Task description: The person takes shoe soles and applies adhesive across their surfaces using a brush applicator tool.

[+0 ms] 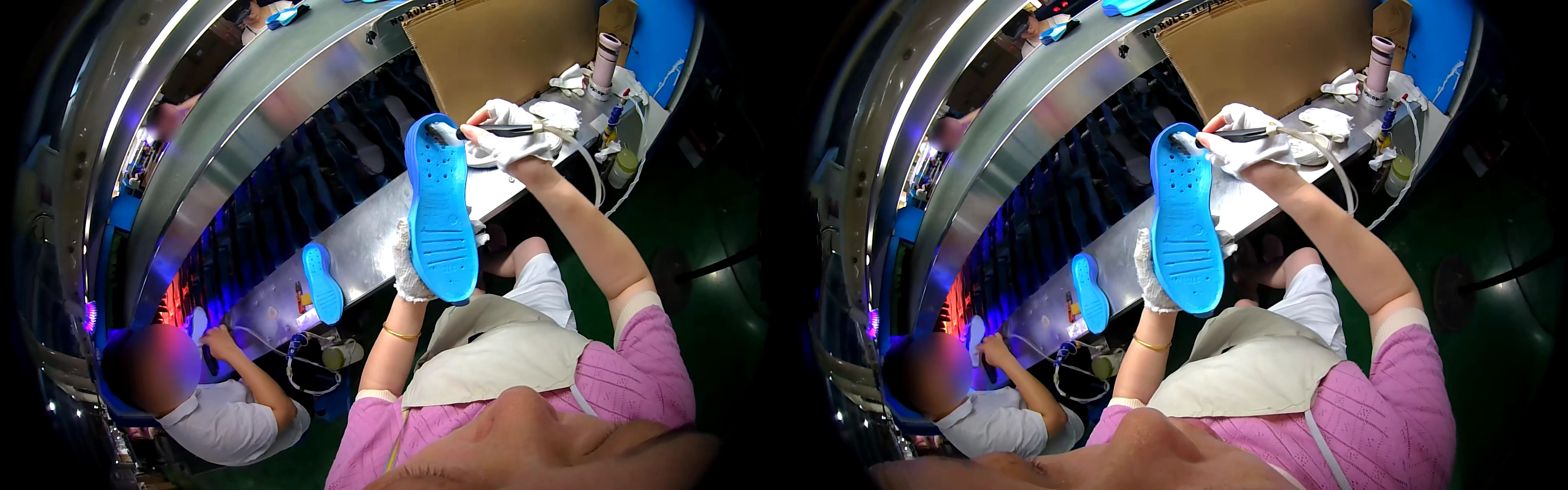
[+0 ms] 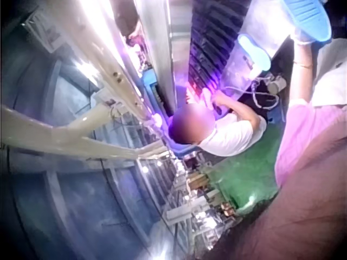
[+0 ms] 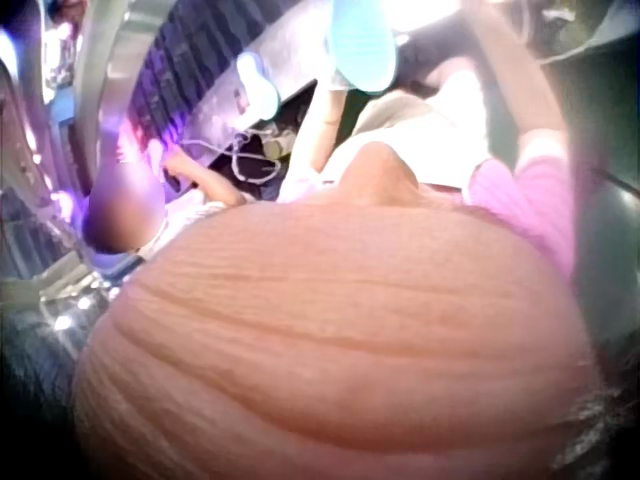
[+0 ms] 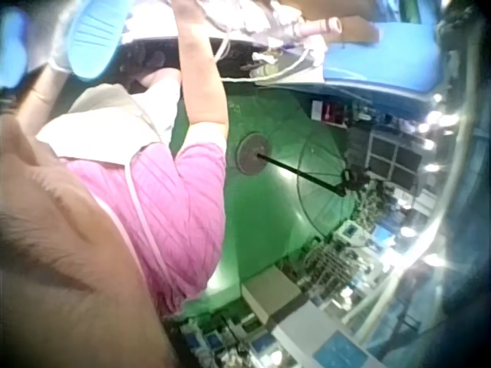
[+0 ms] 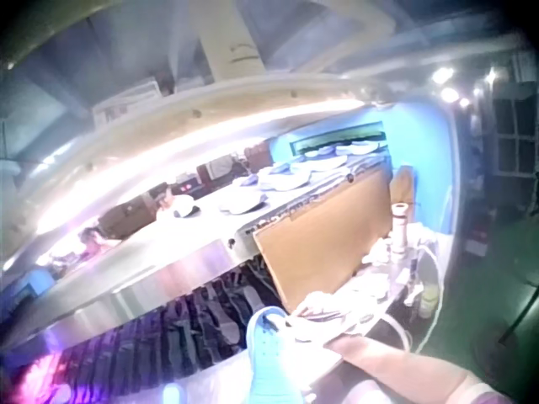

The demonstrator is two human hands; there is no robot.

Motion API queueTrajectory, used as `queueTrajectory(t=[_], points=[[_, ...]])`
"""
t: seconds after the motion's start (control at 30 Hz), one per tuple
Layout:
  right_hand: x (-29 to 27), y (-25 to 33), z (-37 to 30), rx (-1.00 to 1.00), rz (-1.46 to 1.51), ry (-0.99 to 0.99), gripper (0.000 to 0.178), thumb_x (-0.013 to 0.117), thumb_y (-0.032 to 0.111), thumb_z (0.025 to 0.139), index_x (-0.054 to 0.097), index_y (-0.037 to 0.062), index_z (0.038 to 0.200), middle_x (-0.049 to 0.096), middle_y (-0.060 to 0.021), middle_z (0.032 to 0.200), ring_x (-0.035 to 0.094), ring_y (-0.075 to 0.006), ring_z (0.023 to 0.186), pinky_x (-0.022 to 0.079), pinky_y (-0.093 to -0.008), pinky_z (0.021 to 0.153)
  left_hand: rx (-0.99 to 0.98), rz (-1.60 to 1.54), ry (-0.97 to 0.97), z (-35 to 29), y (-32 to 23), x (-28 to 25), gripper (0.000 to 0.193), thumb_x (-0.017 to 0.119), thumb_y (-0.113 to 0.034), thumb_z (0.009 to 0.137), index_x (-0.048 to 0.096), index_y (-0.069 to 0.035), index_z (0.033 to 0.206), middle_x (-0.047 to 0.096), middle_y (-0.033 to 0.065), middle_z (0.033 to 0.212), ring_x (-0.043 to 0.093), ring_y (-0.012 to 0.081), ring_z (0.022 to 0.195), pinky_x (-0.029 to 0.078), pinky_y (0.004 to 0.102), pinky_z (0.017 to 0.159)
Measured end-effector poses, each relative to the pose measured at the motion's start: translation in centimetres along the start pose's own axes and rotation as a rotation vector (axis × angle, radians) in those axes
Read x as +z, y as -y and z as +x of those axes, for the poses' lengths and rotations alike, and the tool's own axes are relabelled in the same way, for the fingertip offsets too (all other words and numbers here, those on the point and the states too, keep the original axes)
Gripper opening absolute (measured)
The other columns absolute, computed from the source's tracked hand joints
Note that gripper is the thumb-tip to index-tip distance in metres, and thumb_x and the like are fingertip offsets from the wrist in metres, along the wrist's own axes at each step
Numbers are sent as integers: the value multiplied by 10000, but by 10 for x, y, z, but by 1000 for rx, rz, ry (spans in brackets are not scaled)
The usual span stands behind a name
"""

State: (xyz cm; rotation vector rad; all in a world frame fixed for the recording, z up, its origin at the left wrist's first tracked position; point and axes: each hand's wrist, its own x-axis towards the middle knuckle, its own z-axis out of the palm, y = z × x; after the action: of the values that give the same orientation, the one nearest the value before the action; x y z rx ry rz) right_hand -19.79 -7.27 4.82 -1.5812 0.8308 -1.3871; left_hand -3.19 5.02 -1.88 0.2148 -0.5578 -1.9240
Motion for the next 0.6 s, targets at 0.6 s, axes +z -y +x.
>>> queueTrajectory(t=[0.6], points=[[-44,39,-57,-171,367,-118,122,639,101,860,543,36,898,558,-43,834,568,-111,638,435,-208,597,480,511,33,133,-220,83,712,183,-574,942,292,-42,1402,432,159,1359,446,370,1212,340,528,1033]])
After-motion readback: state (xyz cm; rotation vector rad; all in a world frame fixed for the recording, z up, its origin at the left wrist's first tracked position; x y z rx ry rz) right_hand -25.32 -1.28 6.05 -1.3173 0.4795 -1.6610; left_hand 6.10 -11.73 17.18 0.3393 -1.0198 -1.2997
